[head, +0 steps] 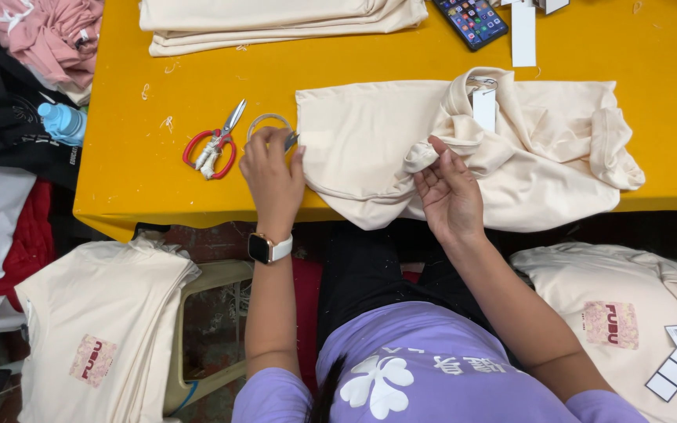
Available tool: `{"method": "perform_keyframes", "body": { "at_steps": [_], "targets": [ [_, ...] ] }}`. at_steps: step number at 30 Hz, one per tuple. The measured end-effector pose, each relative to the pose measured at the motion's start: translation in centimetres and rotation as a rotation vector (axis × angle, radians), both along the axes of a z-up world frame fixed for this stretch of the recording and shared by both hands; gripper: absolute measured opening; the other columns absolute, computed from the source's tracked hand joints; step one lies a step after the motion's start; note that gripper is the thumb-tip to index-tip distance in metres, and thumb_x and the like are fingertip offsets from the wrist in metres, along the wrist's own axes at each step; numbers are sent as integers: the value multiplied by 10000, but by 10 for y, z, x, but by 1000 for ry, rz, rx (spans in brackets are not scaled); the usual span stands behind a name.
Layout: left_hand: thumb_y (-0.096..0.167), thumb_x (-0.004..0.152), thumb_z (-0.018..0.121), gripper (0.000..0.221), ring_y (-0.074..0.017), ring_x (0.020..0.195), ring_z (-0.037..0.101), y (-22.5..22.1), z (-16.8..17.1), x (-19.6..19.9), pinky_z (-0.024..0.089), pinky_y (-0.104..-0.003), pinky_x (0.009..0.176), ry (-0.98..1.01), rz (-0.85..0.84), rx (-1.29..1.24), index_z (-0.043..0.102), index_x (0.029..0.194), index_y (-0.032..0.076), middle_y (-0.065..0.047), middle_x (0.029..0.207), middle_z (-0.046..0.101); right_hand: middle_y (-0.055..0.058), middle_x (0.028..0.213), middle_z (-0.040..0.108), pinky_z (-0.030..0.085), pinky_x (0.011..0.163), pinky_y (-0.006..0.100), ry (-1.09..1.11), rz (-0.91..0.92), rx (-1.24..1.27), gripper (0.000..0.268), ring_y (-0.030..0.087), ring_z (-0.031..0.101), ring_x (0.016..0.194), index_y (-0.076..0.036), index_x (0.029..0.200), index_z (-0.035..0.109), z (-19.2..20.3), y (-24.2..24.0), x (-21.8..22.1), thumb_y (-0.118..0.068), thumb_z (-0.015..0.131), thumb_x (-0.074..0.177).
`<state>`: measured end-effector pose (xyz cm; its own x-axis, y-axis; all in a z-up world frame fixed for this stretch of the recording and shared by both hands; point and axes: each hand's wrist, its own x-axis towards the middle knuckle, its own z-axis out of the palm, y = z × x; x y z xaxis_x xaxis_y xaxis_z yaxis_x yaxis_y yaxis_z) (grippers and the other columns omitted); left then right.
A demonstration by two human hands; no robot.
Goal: Inspecting a t-shirt for defects and trimming excess fabric from the neckline using scissors
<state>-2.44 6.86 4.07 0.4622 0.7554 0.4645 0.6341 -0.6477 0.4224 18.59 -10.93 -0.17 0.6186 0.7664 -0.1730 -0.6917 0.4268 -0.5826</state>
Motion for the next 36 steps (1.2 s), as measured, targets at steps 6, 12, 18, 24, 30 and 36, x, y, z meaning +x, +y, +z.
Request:
{"method": "perform_keyframes", "body": {
  "at_steps": [6,12,18,24,30,36],
  "targets": [
    [221,1034,601,221,-334,1177,547,-25,0,18,405,-558,1001,-137,-252,-132,650,1194,76,-129,1175,548,115,1037,736,669,881,313,-79,-48,8,364,198,766,933,15,1322,626,-39,-1,9,65,638,963],
    [479,834,763,595,-359,1123,607,-75,-12,53,485,-509,923,-125,-715,-289,596,1270,109,-114,1170,591,114,970,704,670,834,371,-165,-69,31,266,237,765,906,56,1217,646,-40,-2,10,34,670,953],
    [291,852,685,262,-285,859,617,-90,-46,90,486,-441,727,185,-576,-154,651,951,51,-55,883,563,95,1072,720,591,909,321,-861,-103,-231,438,153,698,1004,20,1323,629,5,-39,17,8,750,903],
    [99,925,599,254,-541,1018,658,-65,7,92,522,-577,873,-156,-906,-674,684,1077,-84,-326,1063,685,116,1312,433,303,978,395,-1311,-913,-622,530,260,413,1190,-71,1409,399,-49,-141,103,-239,734,1034],
    [367,1051,446,474,-225,1297,564,-50,-18,79,384,-353,1174,-711,-596,-1112,634,1287,2,-163,1326,654,135,1206,450,275,1055,446,-1432,-656,-1069,341,330,370,1189,-94,1246,667,-68,-213,160,-315,758,1003],
    [164,1065,498,254,-257,1246,582,-10,-74,58,419,-415,1166,-1428,-759,-1170,627,1241,34,-154,1286,643,168,1153,665,582,1107,479,-801,-854,-30,209,285,667,1124,-133,1012,480,23,-199,208,-295,594,1079]
  ]
}}
